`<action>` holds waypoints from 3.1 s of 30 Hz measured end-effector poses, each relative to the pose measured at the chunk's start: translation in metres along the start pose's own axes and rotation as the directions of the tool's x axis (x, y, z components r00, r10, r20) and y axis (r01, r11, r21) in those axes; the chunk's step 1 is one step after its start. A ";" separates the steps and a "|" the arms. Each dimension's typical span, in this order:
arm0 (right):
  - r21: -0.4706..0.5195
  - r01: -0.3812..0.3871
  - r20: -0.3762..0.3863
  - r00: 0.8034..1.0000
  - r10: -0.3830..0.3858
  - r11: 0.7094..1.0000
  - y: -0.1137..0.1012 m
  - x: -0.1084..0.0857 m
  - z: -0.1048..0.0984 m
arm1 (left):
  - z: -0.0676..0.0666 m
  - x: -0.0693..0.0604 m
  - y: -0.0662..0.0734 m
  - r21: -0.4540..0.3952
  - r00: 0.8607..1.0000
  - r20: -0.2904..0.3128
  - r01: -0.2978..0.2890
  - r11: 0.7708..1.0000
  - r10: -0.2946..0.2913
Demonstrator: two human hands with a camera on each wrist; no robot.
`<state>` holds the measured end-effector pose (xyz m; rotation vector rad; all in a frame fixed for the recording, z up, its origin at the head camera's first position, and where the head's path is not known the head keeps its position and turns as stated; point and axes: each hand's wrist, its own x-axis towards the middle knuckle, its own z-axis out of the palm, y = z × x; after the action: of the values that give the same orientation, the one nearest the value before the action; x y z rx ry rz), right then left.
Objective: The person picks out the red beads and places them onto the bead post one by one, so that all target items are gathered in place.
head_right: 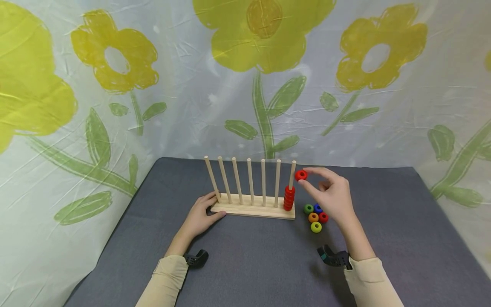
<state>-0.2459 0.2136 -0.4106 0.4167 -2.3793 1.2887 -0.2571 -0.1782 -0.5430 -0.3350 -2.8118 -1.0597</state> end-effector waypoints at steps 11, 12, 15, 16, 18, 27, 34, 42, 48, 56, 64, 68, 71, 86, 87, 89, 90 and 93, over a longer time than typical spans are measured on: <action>0.036 0.015 -0.007 1.000 -0.015 0.999 -0.003 0.003 0.001 | -0.001 0.000 0.001 0.000 1.000 -0.003 0.003 1.000 -0.003; 0.040 0.017 -0.009 1.000 -0.016 0.999 -0.003 0.003 0.002 | -0.001 0.000 0.002 0.000 1.000 -0.003 0.003 1.000 -0.003; 0.047 0.020 -0.012 1.000 -0.020 0.999 -0.003 0.004 0.001 | -0.001 0.000 0.002 0.000 1.000 -0.004 0.005 1.000 -0.005; 0.044 0.021 -0.013 1.000 -0.021 0.999 -0.003 0.004 0.001 | -0.001 0.000 0.002 0.002 1.000 -0.003 0.005 1.000 -0.005; 0.038 0.024 -0.014 1.000 -0.024 0.999 -0.003 0.005 0.001 | -0.001 0.000 0.002 0.003 1.000 -0.002 0.006 1.000 -0.006; 0.015 0.027 -0.030 0.999 -0.026 1.000 -0.007 0.007 -0.002 | -0.002 -0.001 0.003 -0.007 1.000 0.004 0.002 1.000 -0.002; 0.011 0.038 -0.036 0.999 -0.038 0.999 -0.010 0.009 -0.003 | -0.002 -0.001 0.002 -0.009 1.000 0.005 0.004 1.000 -0.004; 0.014 0.030 -0.036 0.999 -0.029 0.999 -0.012 0.010 -0.004 | -0.002 -0.001 0.002 -0.005 1.000 0.001 -0.001 1.000 0.001; 0.027 0.030 -0.038 0.999 -0.029 0.999 -0.014 0.012 -0.005 | -0.002 -0.001 0.002 -0.009 1.000 -0.002 -0.004 1.000 0.003; 0.028 0.025 -0.041 0.999 -0.024 0.999 -0.015 0.015 -0.007 | -0.002 -0.001 0.003 -0.008 1.000 -0.004 -0.006 1.000 0.006; 0.028 0.022 -0.046 0.999 -0.020 0.999 -0.016 0.015 -0.008 | -0.002 -0.001 0.003 -0.008 1.000 -0.004 -0.014 1.000 0.014; 0.021 0.016 -0.045 0.999 -0.015 1.000 -0.016 0.016 -0.008 | -0.002 -0.002 0.003 -0.005 1.000 -0.002 -0.009 1.000 0.009; 0.020 0.015 -0.042 0.999 -0.014 1.000 -0.016 0.016 -0.007 | -0.002 -0.002 0.002 0.000 1.000 0.001 -0.004 1.000 0.004; 0.054 0.016 -0.045 0.999 -0.013 0.998 -0.017 0.018 -0.009 | -0.002 -0.001 0.002 -0.001 1.000 0.003 -0.003 1.000 0.003; 0.056 0.016 -0.046 0.999 -0.013 0.998 -0.016 0.018 -0.009 | -0.002 -0.001 0.002 0.000 1.000 0.003 -0.003 1.000 0.003; 0.056 0.017 -0.048 0.999 -0.015 0.998 -0.016 0.018 -0.009 | -0.002 -0.001 0.002 0.000 1.000 0.003 -0.005 1.000 0.005; 0.057 0.019 -0.049 0.999 -0.016 0.998 -0.016 0.018 -0.009 | -0.002 -0.001 0.002 -0.001 1.000 0.003 -0.006 1.000 0.006; 0.059 0.023 -0.049 0.999 -0.021 0.998 -0.017 0.019 -0.009 | -0.002 -0.001 0.002 -0.001 1.000 0.002 -0.006 1.000 0.006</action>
<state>-0.2530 0.2107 -0.3851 0.4229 -2.2950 1.3468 -0.2552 -0.1784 -0.5409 -0.3441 -2.8099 -1.0604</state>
